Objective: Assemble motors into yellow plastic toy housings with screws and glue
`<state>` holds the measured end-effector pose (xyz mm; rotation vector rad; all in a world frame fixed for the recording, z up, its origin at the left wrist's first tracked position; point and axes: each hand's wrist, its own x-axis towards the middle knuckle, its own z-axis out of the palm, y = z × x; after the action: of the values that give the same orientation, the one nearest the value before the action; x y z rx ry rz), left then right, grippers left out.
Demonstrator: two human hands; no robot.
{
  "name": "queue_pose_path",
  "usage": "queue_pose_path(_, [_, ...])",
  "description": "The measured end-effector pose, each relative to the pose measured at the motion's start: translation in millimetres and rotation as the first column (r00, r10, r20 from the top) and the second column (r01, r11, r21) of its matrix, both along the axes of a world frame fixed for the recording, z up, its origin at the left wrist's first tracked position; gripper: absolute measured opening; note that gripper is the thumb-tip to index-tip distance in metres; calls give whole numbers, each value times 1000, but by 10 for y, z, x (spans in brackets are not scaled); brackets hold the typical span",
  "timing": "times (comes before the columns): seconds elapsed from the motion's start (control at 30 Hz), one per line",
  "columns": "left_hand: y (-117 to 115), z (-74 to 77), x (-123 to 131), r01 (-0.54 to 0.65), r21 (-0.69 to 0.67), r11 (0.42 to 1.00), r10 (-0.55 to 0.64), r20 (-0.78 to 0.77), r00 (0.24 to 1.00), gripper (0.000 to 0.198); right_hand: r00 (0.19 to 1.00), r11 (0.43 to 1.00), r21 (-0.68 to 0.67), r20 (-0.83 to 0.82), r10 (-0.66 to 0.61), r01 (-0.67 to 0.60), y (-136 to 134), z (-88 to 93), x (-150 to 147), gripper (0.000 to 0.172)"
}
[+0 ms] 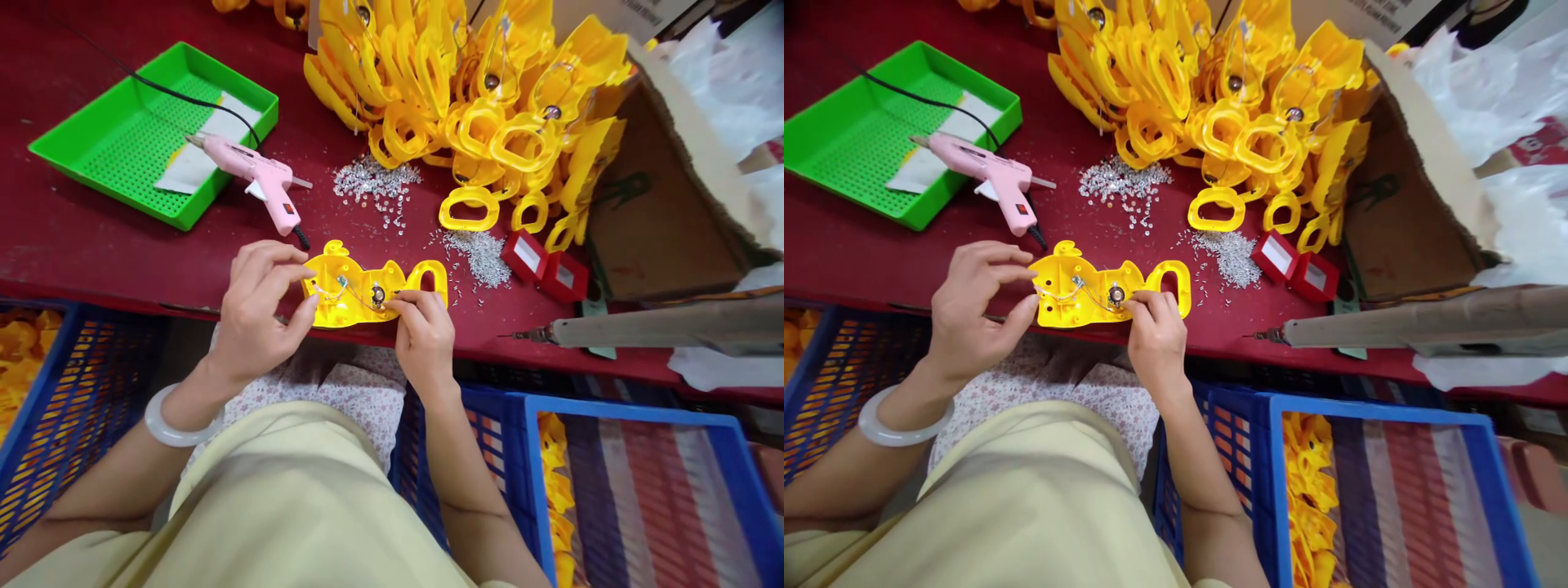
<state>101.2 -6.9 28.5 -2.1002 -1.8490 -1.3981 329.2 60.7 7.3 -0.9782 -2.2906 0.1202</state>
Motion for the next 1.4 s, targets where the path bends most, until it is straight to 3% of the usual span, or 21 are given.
queue_pose_path(0.2, [135,52,-16,10,-18,1000,-10,26,1000,15,994,989,-148,-110,-17,0,-9,28,-44,33])
queue_pose_path(0.37, [217,-33,37,71,-45,996,-71,-4,997,19,994,974,-225,-93,-60,38,-6,31,-88,34])
queue_pose_path(0.53, [234,-144,90,106,-72,992,-109,-30,994,25,995,992,-86,40,-88,92,-28,-4,-136,34])
queue_pose_path(0.67, [237,-136,86,115,-98,989,-115,2,993,36,987,994,-27,122,-102,106,-37,-29,-144,34])
queue_pose_path(0.83, [381,-8,34,91,-222,971,-85,39,996,43,998,995,-83,9,-57,58,-18,-56,-105,33])
queue_pose_path(1.03, [573,78,13,79,-491,868,-125,-60,990,26,975,989,-149,-215,-55,23,-35,-40,-47,32])
queue_pose_path(1.17, [542,67,18,60,-460,886,-92,-47,995,22,961,994,-58,-257,-106,94,-63,-55,18,32])
queue_pose_path(1.4, [484,33,53,91,-377,922,-104,-14,994,17,988,988,48,-67,-142,145,-46,-133,-12,33])
